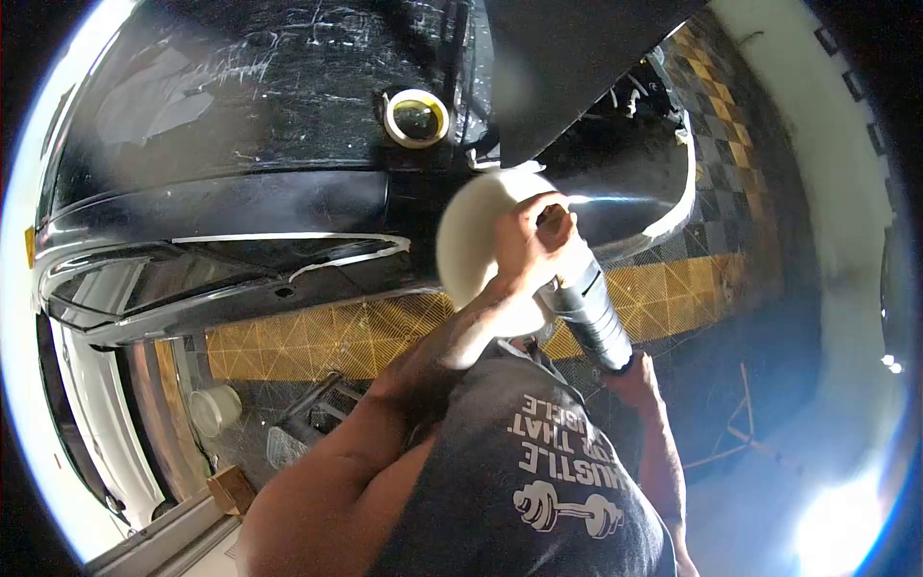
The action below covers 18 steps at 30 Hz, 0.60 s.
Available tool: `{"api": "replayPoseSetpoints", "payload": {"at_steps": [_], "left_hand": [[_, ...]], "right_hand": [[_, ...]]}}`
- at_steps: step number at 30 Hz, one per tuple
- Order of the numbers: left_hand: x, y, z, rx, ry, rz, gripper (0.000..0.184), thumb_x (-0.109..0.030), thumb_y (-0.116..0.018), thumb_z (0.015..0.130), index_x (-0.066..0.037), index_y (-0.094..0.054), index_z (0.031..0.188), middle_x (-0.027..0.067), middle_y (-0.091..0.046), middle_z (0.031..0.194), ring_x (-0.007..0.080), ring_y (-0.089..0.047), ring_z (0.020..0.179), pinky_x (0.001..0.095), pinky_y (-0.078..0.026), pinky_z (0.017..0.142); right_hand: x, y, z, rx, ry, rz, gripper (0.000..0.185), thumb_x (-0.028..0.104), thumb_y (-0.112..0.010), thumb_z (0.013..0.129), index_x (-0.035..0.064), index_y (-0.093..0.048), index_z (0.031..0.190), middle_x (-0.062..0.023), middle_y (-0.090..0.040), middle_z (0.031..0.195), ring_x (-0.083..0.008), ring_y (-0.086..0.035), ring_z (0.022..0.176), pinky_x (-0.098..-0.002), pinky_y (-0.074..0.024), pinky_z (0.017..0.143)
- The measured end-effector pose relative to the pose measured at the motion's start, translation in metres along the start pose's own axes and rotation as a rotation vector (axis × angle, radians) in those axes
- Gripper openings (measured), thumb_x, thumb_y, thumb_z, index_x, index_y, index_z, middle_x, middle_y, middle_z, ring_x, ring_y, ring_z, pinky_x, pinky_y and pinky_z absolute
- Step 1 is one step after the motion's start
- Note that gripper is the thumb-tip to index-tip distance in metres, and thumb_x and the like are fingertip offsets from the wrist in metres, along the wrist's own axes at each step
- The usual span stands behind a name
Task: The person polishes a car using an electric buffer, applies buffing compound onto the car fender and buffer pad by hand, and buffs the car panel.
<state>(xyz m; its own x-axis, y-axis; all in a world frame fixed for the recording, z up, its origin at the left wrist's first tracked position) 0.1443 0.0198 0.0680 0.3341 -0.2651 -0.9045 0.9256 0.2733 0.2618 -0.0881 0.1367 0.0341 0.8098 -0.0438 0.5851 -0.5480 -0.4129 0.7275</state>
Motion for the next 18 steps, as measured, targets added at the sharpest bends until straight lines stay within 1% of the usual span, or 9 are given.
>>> {"api": "replayPoseSetpoints", "payload": {"at_steps": [2, 3, 5, 6, 9, 11, 12, 15, 18], "left_hand": [[-0.010, 0.022, 0.002, 0.001, -0.013, 0.008, 0.023, -0.012, -0.073, 0.083, -0.004, -0.068, 0.104, 0.0092, -0.073, 0.091, 0.0165, -0.071, 0.086, 0.0309, -0.055, 0.080], [-0.008, 0.031, 0.004, 0.011, -0.051, 0.004, 0.024, -0.013, -0.073, 0.083, -0.004, -0.068, 0.105, 0.0086, -0.073, 0.094, 0.0161, -0.070, 0.086, 0.0315, -0.055, 0.080], [-0.023, 0.061, 0.007, 0.027, 0.034, 0.027, 0.024, -0.011, -0.072, 0.084, -0.005, -0.068, 0.106, 0.0082, -0.073, 0.094, 0.0153, -0.069, 0.087, 0.0309, -0.054, 0.083], [-0.030, 0.076, 0.007, 0.006, 0.028, 0.055, 0.023, -0.009, -0.072, 0.084, -0.004, -0.068, 0.107, 0.0079, -0.073, 0.094, 0.0146, -0.068, 0.087, 0.0303, -0.053, 0.084], [-0.051, 0.118, 0.008, -0.031, 0.115, 0.069, 0.020, -0.006, -0.070, 0.085, -0.003, -0.069, 0.105, 0.0075, -0.072, 0.095, 0.0137, -0.067, 0.090, 0.0292, -0.051, 0.089], [-0.056, 0.134, 0.010, -0.065, 0.058, 0.104, 0.019, -0.004, -0.069, 0.085, -0.001, -0.069, 0.104, 0.0067, -0.072, 0.096, 0.0141, -0.067, 0.090, 0.0293, -0.052, 0.088], [-0.051, 0.135, 0.009, -0.092, 0.032, 0.008, 0.019, -0.003, -0.069, 0.085, 0.000, -0.070, 0.104, 0.0060, -0.072, 0.096, 0.0139, -0.067, 0.090, 0.0285, -0.052, 0.087], [-0.043, 0.122, 0.009, -0.061, 0.091, 0.023, 0.020, -0.003, -0.068, 0.086, 0.000, -0.069, 0.106, 0.0060, -0.072, 0.097, 0.0130, -0.067, 0.091, 0.0280, -0.051, 0.087], [-0.040, 0.090, 0.009, -0.019, 0.012, 0.053, 0.021, -0.004, -0.070, 0.084, -0.003, -0.070, 0.105, 0.0083, -0.074, 0.096, 0.0154, -0.071, 0.091, 0.0306, -0.055, 0.085]], "right_hand": [[0.100, 0.000, 0.064, -0.223, 0.527, 0.012, 0.037, 0.025, -0.075, 0.075, 0.0006, -0.065, 0.100, -0.0182, -0.068, 0.093, -0.0322, -0.068, 0.086, -0.0415, -0.0548, 0.077], [0.135, -0.003, 0.083, -0.296, 0.700, -0.005, 0.035, 0.024, -0.073, 0.077, 0.0022, -0.065, 0.103, -0.0175, -0.067, 0.094, -0.0337, -0.066, 0.086, -0.0420, -0.0545, 0.078], [0.171, -0.010, 0.097, -0.294, 0.816, -0.061, 0.033, 0.024, -0.071, 0.080, 0.0052, -0.065, 0.106, -0.0174, -0.066, 0.096, -0.0328, -0.066, 0.086, -0.0415, -0.0543, 0.080], [0.164, -0.011, 0.089, -0.293, 0.818, -0.057, 0.033, 0.024, -0.071, 0.080, 0.0052, -0.065, 0.106, -0.0174, -0.066, 0.096, -0.0328, -0.066, 0.086, -0.0415, -0.0543, 0.080], [0.088, -0.020, 0.024, 0.013, 0.312, 0.015, 0.039, 0.033, -0.076, 0.074, 0.0042, -0.069, 0.099, -0.0184, -0.070, 0.093, -0.0289, -0.070, 0.089, -0.0393, -0.0558, 0.080], [0.048, -0.028, -0.007, 0.211, -0.035, 0.069, 0.044, 0.040, -0.080, 0.071, 0.0036, -0.072, 0.095, -0.0191, -0.073, 0.091, -0.0262, -0.072, 0.091, -0.0379, -0.0568, 0.080], [0.045, -0.029, -0.008, 0.207, -0.045, 0.076, 0.044, 0.040, -0.080, 0.071, 0.0036, -0.072, 0.095, -0.0191, -0.073, 0.091, -0.0262, -0.072, 0.091, -0.0379, -0.0568, 0.080], [0.033, -0.035, -0.007, 0.214, -0.113, 0.017, 0.058, 0.046, -0.085, 0.062, 0.0034, -0.072, 0.099, -0.0143, -0.074, 0.087, -0.0279, -0.073, 0.085, -0.0389, -0.0576, 0.077], [0.038, -0.033, 0.014, -0.049, 0.139, 0.114, 0.049, 0.044, -0.083, 0.067, 0.0050, -0.073, 0.095, -0.0131, -0.074, 0.082, -0.0292, -0.073, 0.079, -0.0383, -0.0577, 0.072]]}}
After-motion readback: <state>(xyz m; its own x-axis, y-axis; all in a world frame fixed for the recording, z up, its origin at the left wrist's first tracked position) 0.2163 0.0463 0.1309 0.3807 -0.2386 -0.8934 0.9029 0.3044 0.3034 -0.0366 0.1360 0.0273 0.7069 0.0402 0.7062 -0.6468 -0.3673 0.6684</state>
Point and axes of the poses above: each hand's wrist, its own z-axis towards the middle knuckle, its own y-axis out of the back of the hand, x = y × z, the point moved 3 cm from there along z, towards the middle knuckle
